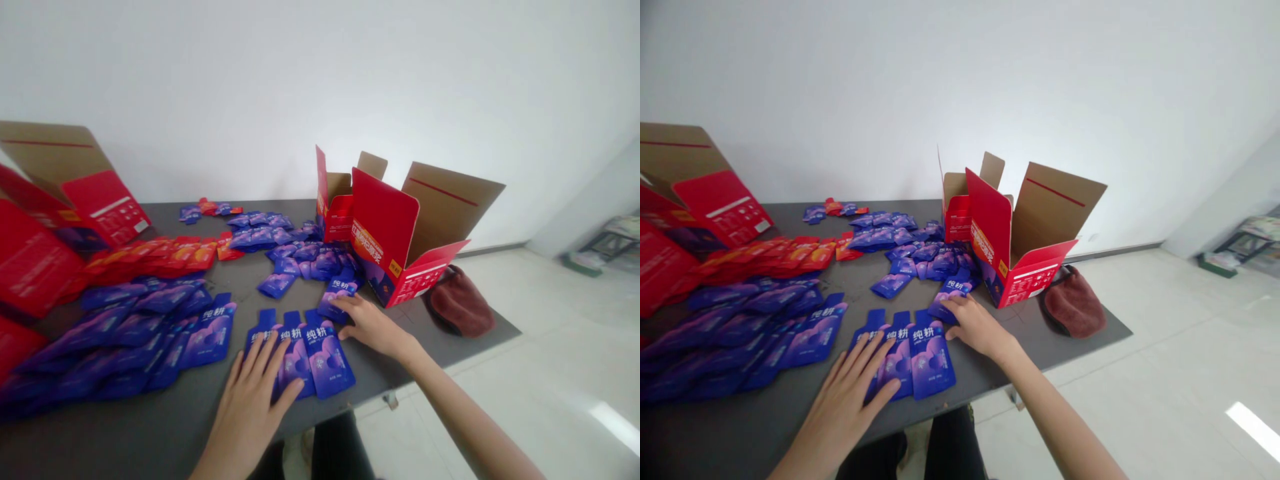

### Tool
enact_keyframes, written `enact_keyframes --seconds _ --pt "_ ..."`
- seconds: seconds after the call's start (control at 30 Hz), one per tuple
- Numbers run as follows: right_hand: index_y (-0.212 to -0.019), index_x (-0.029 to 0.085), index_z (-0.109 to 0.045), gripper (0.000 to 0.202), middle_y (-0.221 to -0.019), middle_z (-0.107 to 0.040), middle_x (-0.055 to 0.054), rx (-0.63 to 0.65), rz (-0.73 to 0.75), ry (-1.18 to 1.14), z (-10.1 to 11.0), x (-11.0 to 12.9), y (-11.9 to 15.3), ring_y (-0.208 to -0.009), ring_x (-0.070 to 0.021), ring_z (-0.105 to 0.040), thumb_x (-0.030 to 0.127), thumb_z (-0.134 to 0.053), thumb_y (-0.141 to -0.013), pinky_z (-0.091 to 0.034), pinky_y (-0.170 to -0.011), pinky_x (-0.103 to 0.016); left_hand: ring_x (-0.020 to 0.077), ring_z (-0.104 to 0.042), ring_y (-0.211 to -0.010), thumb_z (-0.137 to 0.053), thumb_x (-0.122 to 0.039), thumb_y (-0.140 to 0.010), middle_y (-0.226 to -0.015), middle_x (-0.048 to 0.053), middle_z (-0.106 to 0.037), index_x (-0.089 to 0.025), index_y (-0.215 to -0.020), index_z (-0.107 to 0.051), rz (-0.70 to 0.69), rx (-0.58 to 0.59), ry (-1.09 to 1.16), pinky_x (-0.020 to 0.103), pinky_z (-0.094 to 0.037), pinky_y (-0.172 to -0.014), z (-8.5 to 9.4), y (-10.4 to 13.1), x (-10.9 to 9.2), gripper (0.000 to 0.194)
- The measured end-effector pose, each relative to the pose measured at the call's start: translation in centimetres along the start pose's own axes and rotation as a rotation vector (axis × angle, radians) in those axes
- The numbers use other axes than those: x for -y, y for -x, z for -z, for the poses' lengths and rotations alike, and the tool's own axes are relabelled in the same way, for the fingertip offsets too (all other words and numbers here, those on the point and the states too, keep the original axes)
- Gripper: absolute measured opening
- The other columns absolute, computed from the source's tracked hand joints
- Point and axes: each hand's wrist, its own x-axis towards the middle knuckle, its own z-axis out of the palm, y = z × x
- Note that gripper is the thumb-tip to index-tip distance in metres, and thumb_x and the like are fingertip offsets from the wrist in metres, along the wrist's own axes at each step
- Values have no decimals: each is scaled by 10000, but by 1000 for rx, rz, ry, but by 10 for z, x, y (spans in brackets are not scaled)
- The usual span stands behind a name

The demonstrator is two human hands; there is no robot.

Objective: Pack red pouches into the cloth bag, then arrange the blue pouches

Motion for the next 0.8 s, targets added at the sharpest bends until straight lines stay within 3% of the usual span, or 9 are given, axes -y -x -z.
enact_keyframes --seconds 0.1,0.17,0.3,0.47,0.57,0.67,0.73,0.8 --pt "-1188 167 -540 351 -1236 -541 -108 -39 31 65 -5 2 2 -1195 -218 -461 166 -527 -837 -366 -1017 -381 241 -239 -1337 -360 -539 -862 -1434 17 -325 -268 -1354 -352 -10 -8 11 481 -275 -1059 -1 1 1 562" --pt "-1177 147 -543 326 -1212 -560 -118 -59 67 126 -7 6 8 -1181 -211 -477 137 -450 -865 -345 -1039 -390 241 -237 -1338 -362 -532 -864 -1434 16 -327 -269 -1355 -349 -15 -12 16 479 -272 -1060 -2 1 2 557" --pt "-1172 121 -543 375 -1197 -580 -122 -76 108 181 -12 3 31 -1180 -198 -483 52 -362 -850 -306 -1074 -408 246 -234 -1338 -367 -518 -866 -1434 19 -328 -269 -1361 -336 -20 -27 13 487 -268 -1059 -4 0 3 555" --pt "-1183 163 -541 472 -1187 -594 -94 -104 109 75 -16 -9 66 -1177 -157 -491 -14 -317 -807 -302 -1079 -428 252 -231 -1339 -361 -529 -863 -1435 23 -322 -263 -1360 -341 -19 -20 -7 501 -273 -1051 -3 0 0 563" --pt "-1229 180 -517 517 -1330 -465 -132 -202 36 105 -12 3 81 -1288 -210 -351 -17 -315 -795 -252 -1069 -526 265 -222 -1341 -348 -539 -862 -1451 28 -281 -257 -1364 -333 19 -11 -38 523 -275 -1039 -3 -1 -4 576" --pt "-1315 194 -429 436 -1436 -294 -147 -273 16 124 -7 33 94 -1340 -262 -222 169 -414 -880 -246 -1054 -553 263 -224 -1341 -337 -528 -870 -1460 20 -258 -270 -1366 -327 36 -7 -50 532 -271 -1036 -2 -2 -7 559" --pt "-1347 203 -385 601 -1426 -311 -157 -193 109 117 -11 54 101 -1329 -285 -243 466 -527 -826 -282 -1044 -530 257 -224 -1342 -337 -524 -871 -1464 14 -250 -277 -1364 -328 33 -4 -49 527 -272 -1037 -2 -2 -8 551" --pt "-1331 195 -412 702 -1367 -409 -163 -133 201 140 -21 69 105 -1299 -285 -308 582 -537 -759 -313 -1038 -485 256 -224 -1342 -338 -523 -871 -1464 15 -253 -276 -1362 -334 31 -1 -48 524 -272 -1037 -2 -2 -8 549"
